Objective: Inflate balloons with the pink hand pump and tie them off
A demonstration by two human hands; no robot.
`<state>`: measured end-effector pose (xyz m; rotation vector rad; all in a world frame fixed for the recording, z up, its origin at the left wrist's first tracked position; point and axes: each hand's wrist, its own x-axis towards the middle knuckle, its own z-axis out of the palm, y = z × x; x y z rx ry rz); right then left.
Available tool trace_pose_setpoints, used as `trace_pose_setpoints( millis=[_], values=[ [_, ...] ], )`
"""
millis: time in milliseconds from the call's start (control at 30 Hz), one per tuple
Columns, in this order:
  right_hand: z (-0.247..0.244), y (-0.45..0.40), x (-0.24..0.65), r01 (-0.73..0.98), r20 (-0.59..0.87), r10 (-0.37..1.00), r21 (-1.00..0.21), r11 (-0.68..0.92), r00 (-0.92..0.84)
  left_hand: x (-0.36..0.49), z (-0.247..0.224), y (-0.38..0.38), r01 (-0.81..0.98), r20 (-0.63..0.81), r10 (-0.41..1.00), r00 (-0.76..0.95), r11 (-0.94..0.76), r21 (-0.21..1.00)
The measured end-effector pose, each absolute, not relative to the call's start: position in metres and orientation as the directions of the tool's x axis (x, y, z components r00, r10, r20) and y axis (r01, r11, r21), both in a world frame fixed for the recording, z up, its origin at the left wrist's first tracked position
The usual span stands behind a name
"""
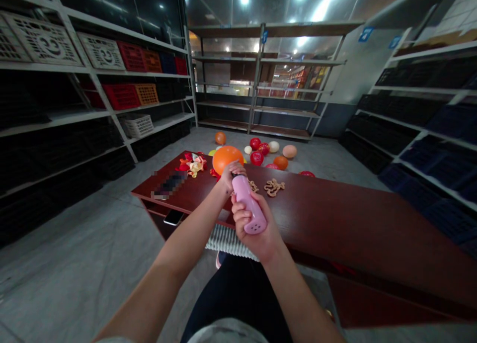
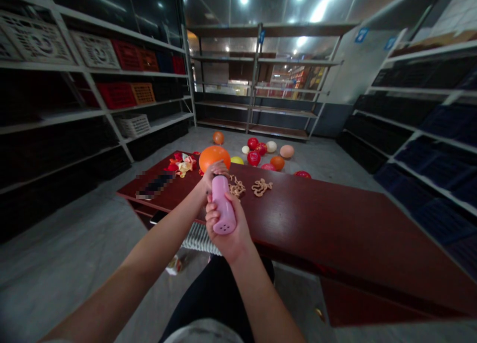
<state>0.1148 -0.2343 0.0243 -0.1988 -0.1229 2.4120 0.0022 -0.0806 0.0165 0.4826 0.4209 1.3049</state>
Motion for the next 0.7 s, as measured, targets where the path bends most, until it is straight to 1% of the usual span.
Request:
trace_pose_setpoints(
  millis=[100, 167, 300, 433, 567, 633, 700],
  values=[
    [0.017, -0.235, 0.121, -0.634, -0.126, 0.655, -0.171, -0.754, -0.745, 0.001, 0.019, -0.078, -0.816, -0.071, 0.972, 0.225, 0.227, 0.531],
    [0.01, -0.238, 0.124, -0.636, -0.137, 0.668, -0.216, -0.741, -0.732, 0.0, 0.023, -0.076, -0.799, -0.127, 0.96, 0.251, 0.28, 0.532],
    [-0.006, -0.247, 0.132, -0.623, -0.173, 0.714, -0.38, -0.683, -0.678, -0.006, 0.034, -0.07, -0.752, -0.234, 0.936, 0.264, 0.352, 0.558],
    [-0.021, -0.26, 0.145, -0.558, -0.212, 0.744, -0.541, -0.629, -0.633, -0.02, 0.043, -0.061, -0.74, -0.281, 0.944, 0.174, 0.314, 0.595],
    [-0.028, -0.267, 0.161, -0.408, -0.261, 0.762, -0.718, -0.564, -0.593, -0.042, 0.045, -0.05, -0.745, -0.298, 0.954, 0.036, 0.225, 0.628],
    [-0.03, -0.263, 0.17, -0.279, -0.28, 0.787, -0.827, -0.489, -0.55, -0.052, 0.047, -0.047, -0.748, -0.297, 0.954, -0.034, 0.172, 0.64],
    [-0.03, -0.254, 0.179, -0.108, -0.287, 0.82, -0.916, -0.386, -0.496, -0.059, 0.049, -0.045, -0.75, -0.289, 0.953, -0.096, 0.122, 0.651]
  ],
)
